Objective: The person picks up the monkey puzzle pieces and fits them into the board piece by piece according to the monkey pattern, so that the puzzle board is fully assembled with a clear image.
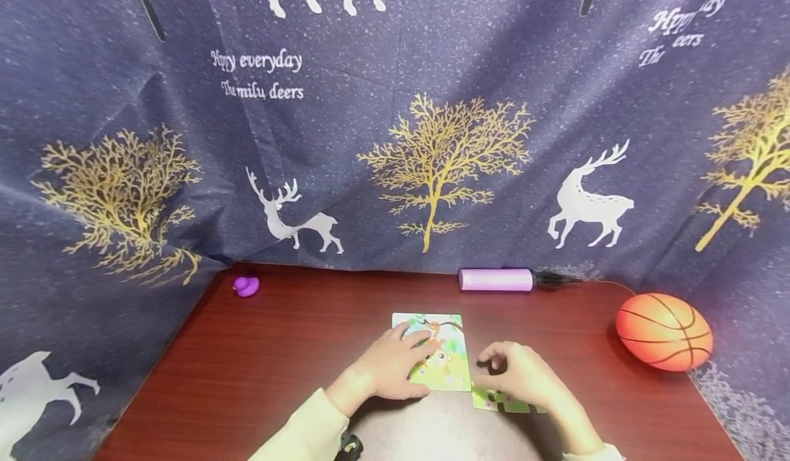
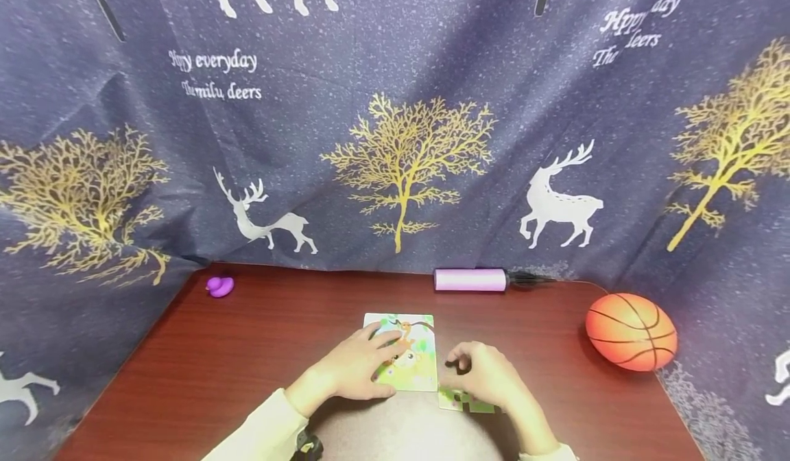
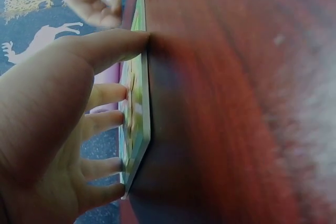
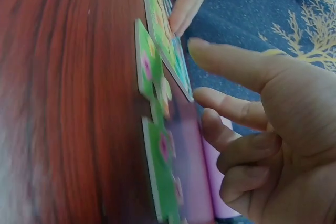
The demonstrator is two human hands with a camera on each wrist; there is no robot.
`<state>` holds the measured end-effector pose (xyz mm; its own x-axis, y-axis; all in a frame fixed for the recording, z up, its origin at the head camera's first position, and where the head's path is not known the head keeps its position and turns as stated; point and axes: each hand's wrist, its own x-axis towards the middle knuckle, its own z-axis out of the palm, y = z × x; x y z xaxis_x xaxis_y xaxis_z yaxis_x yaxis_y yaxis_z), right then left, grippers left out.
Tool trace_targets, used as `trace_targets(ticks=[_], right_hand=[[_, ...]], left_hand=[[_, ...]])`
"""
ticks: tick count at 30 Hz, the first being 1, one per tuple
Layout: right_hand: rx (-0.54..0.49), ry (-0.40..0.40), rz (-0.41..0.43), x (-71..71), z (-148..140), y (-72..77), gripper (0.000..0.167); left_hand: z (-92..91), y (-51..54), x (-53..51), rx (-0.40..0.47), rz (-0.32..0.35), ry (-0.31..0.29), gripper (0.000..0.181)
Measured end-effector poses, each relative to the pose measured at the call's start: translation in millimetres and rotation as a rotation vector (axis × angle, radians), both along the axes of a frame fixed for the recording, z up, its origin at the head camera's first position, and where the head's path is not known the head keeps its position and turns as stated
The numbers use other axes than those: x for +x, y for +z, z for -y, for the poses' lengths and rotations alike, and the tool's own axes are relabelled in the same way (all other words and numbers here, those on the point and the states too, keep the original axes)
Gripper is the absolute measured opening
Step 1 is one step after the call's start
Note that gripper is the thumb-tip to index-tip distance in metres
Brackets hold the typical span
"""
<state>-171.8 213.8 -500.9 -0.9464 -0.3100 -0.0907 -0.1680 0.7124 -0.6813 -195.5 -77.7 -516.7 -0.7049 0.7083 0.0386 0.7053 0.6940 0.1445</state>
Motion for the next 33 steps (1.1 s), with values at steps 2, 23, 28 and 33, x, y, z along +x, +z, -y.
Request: trace_targets(ticks=[2, 23, 28, 33], right_hand=[[0.042, 0.026, -0.027, 5.0, -4.0, 0.6, 0.044], [0.189, 0.037, -0.048, 17.6, -4.2, -2.2, 0.055], [0.182, 0.011, -0.055, 19.0, -1.5, -2.7, 0.057], [0.185, -0.008, -0.089, 23.0, -0.3, -4.8, 0.056]], left_hand=[[-0.7, -1.5, -4.4, -0.003, 0.015, 0.005, 0.076], [62.5, -3.5, -5.6, 0.069, 0.131, 0.113, 0.074], [63.9, -2.9, -2.9, 0.062, 0.143, 0.122, 0.074], [63.1, -5.0, -2.8, 0.051, 0.117, 0.115, 0.071]])
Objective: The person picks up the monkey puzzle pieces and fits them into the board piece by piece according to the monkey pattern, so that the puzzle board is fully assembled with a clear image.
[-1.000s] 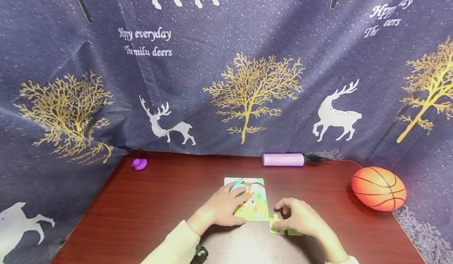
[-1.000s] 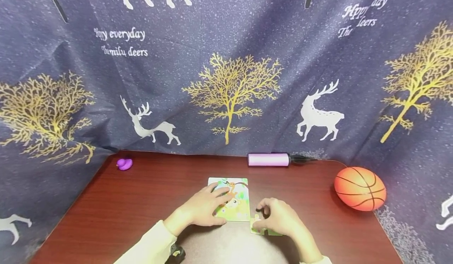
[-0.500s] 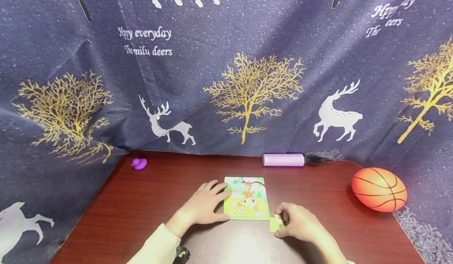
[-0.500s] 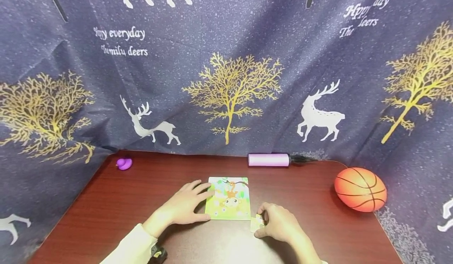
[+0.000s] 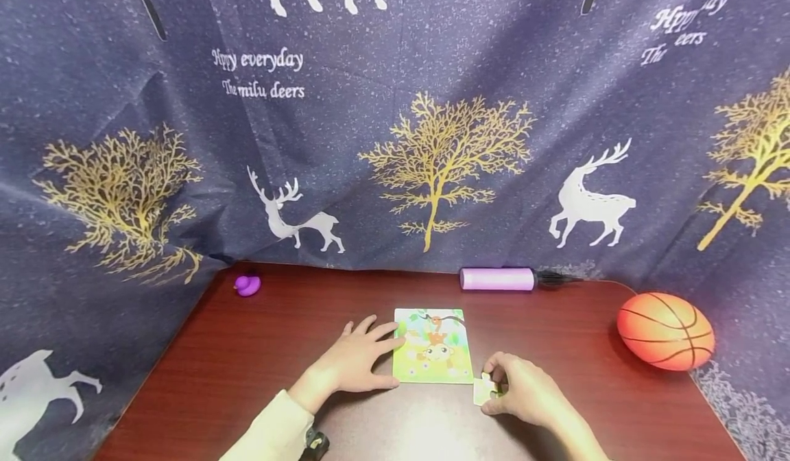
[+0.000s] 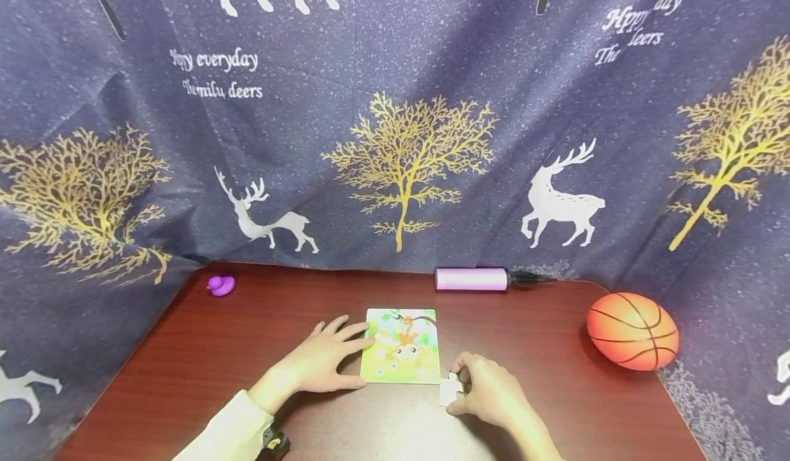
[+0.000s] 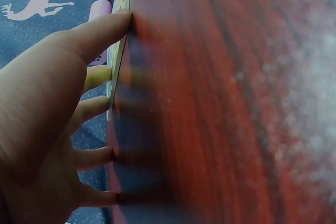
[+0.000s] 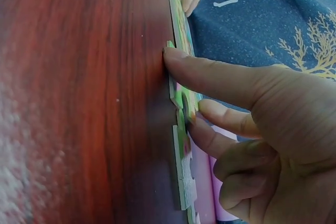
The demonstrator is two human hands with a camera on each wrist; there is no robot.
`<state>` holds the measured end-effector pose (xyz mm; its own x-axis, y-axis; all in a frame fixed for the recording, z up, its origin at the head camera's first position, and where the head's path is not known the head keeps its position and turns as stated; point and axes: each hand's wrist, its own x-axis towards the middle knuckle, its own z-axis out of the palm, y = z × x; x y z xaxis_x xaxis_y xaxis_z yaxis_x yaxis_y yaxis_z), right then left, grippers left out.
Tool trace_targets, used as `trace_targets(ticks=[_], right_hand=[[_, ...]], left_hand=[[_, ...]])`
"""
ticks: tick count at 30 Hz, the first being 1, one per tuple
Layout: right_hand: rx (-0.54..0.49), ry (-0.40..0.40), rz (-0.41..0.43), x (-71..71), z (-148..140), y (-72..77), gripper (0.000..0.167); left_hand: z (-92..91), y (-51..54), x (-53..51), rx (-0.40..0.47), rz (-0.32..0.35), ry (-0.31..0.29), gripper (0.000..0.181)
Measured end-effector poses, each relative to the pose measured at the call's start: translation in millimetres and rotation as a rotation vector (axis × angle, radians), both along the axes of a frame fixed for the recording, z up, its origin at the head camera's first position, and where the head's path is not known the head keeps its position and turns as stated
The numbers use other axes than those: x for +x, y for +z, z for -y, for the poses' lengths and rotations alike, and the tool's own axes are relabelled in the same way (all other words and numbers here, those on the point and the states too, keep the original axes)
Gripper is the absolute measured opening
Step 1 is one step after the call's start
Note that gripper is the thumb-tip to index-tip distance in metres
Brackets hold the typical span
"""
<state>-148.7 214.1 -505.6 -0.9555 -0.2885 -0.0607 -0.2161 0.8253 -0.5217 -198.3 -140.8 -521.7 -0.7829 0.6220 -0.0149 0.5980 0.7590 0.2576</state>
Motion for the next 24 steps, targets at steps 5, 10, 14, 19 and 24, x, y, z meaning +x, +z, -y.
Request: trace_targets(ticks=[5, 10, 14, 19, 24], right_hand=[[0.012, 0.001, -0.027, 1.9, 0.9, -1.2, 0.056], [0.017, -0.009, -0.056, 4.3, 0.7, -2.6, 0.055], [0.002, -0.020, -0.064, 6.8, -0.1, -3.4, 0.053], [-0.009, -0.001, -0.067, 8.3, -0.8, -4.0, 0.049], [-0.003, -0.002, -0.079, 9.5, -0.1, -4.3, 0.048]], left_hand=[[1.6, -2.2, 0.9, -0.018, -0.024, -0.023, 0.068], [2.7, -5.1, 2.0, -0.028, -0.046, -0.041, 0.063], [3.2, -5.9, 3.1, -0.031, -0.069, -0.054, 0.061], [3.1, -3.0, 3.8, -0.018, -0.062, -0.046, 0.061], [2.2, -1.7, 3.1, -0.010, -0.037, -0.036, 0.062]])
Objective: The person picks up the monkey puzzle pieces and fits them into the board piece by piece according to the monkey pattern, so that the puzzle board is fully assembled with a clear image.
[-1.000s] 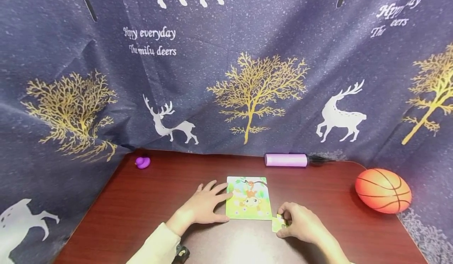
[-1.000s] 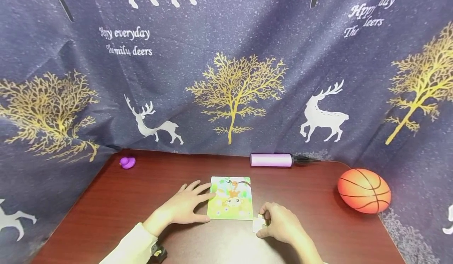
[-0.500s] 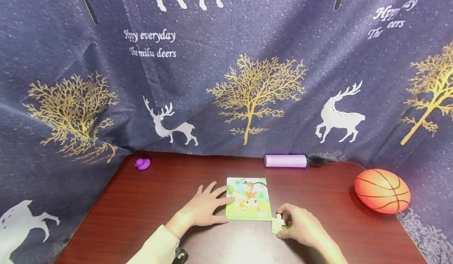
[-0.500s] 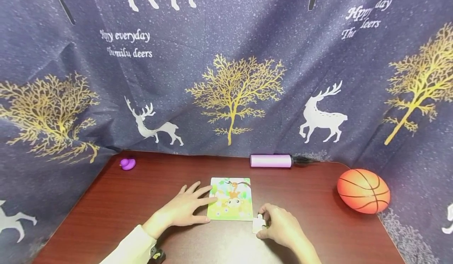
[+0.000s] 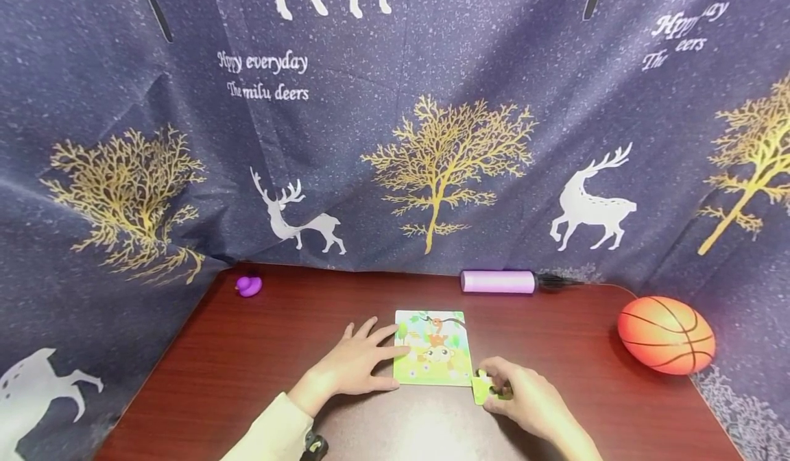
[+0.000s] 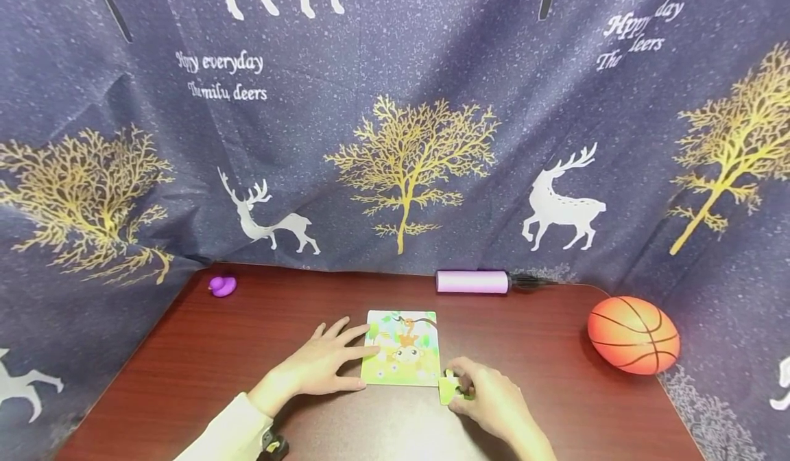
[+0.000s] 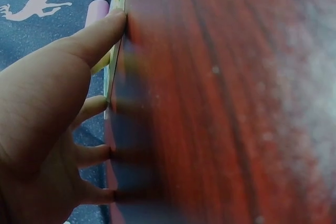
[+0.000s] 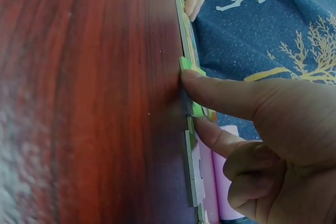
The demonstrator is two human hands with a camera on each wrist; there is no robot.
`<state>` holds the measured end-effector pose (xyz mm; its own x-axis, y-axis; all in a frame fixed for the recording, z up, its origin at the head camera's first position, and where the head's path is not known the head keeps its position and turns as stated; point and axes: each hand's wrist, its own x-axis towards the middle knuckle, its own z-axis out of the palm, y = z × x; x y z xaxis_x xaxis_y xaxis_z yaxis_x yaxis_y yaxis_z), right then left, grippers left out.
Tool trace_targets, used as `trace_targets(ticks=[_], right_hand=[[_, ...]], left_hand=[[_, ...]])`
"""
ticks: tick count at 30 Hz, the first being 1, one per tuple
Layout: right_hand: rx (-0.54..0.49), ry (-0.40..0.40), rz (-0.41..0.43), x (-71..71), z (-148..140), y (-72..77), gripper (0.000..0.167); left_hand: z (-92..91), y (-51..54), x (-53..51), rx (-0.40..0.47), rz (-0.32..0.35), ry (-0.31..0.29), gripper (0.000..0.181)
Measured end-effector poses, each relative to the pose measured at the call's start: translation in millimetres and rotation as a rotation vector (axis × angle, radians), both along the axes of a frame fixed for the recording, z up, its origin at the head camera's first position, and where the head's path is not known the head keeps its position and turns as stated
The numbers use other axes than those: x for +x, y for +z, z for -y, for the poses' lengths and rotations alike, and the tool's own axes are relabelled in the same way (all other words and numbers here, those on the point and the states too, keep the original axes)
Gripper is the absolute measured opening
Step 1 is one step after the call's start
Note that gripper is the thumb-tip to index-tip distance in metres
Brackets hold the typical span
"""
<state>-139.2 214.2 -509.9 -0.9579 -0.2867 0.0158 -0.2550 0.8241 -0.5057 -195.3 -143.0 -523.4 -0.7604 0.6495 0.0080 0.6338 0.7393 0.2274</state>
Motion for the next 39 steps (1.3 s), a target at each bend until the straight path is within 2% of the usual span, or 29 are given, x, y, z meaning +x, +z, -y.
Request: trace_targets(ticks=[8, 11, 15, 18, 24, 30, 39], right_hand=[[0.016, 0.005, -0.053, 0.0, 3.4, -1.4, 0.046], [0.013, -0.021, -0.047, -0.1, 5.7, -1.7, 0.042], [-0.003, -0.079, -0.009, 0.9, 9.3, -0.6, 0.026], [-0.011, -0.094, -0.020, 1.0, 10.9, -0.9, 0.016], [-0.058, -0.057, -0.064, -2.1, 14.7, -2.0, 0.012], [-0.105, -0.063, -0.025, -7.1, 22.9, -0.4, 0.010], [-0.263, -0.005, 0.027, -19.4, 44.9, -5.6, 0.003]], left_hand=[[-0.6, -2.7, -1.7, 0.004, 0.021, 0.009, 0.061], [-0.9, -3.2, -1.9, 0.004, 0.020, 0.009, 0.061], [-1.5, -2.8, -1.7, 0.006, 0.022, 0.008, 0.062], [-2.0, -2.4, -1.8, 0.005, 0.025, 0.008, 0.062], [-1.6, -1.9, -1.5, 0.007, 0.031, 0.012, 0.062], [-1.4, -3.3, -2.1, 0.006, 0.027, 0.010, 0.062], [-0.4, -0.6, -1.6, 0.010, 0.035, 0.008, 0.061]])
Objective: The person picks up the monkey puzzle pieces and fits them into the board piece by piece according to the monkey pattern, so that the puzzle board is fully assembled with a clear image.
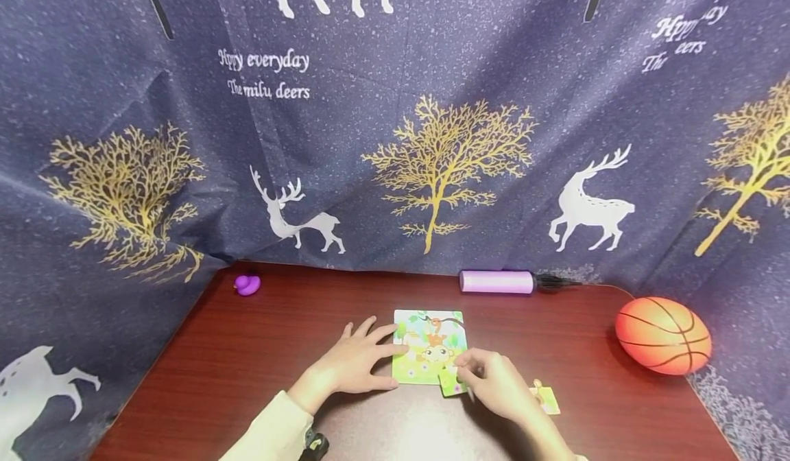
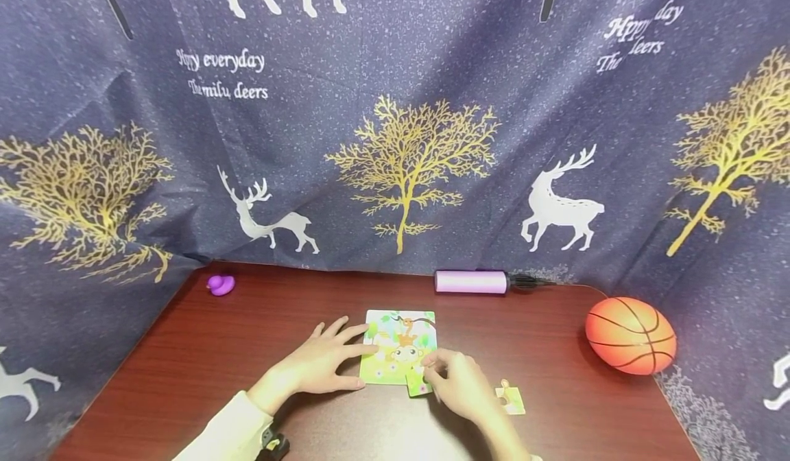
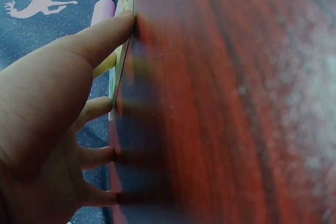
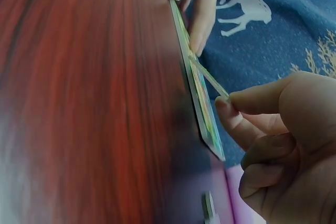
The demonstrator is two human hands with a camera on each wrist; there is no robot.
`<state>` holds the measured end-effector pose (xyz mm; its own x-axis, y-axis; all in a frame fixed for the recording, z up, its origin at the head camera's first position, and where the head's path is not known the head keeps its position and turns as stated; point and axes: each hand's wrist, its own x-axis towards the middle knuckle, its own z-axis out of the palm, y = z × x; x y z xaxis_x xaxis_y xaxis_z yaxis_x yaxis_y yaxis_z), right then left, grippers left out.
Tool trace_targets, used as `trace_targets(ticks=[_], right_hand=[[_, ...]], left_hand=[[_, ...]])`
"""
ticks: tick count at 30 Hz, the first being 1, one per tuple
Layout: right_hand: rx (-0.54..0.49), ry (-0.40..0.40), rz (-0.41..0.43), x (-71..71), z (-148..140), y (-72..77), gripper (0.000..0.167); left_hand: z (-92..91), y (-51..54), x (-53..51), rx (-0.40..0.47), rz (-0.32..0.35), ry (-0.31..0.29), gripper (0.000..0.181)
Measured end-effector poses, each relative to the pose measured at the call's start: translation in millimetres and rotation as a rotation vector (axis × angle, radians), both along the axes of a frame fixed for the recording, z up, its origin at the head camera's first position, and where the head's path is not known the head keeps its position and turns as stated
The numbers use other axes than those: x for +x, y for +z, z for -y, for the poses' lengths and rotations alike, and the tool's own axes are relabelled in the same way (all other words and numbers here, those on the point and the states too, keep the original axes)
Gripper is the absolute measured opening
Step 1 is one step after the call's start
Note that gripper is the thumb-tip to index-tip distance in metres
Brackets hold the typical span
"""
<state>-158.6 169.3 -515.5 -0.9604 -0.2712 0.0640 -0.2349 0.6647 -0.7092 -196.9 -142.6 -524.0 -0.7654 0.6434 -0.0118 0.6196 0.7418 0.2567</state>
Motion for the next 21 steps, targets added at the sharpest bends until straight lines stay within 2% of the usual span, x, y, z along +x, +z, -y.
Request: trace_targets(ticks=[11, 21], right_hand=[[-0.105, 0.049, 0.044, -11.6, 38.3, -1.0, 0.010], [-0.122, 0.033, 0.087, -18.7, 63.2, -3.4, 0.013]], left_hand=[[0.8, 0.4, 0.3, -0.003, -0.015, 0.006, 0.061], [-1.4, 2.6, 2.8, 0.030, 0.003, 0.015, 0.063]])
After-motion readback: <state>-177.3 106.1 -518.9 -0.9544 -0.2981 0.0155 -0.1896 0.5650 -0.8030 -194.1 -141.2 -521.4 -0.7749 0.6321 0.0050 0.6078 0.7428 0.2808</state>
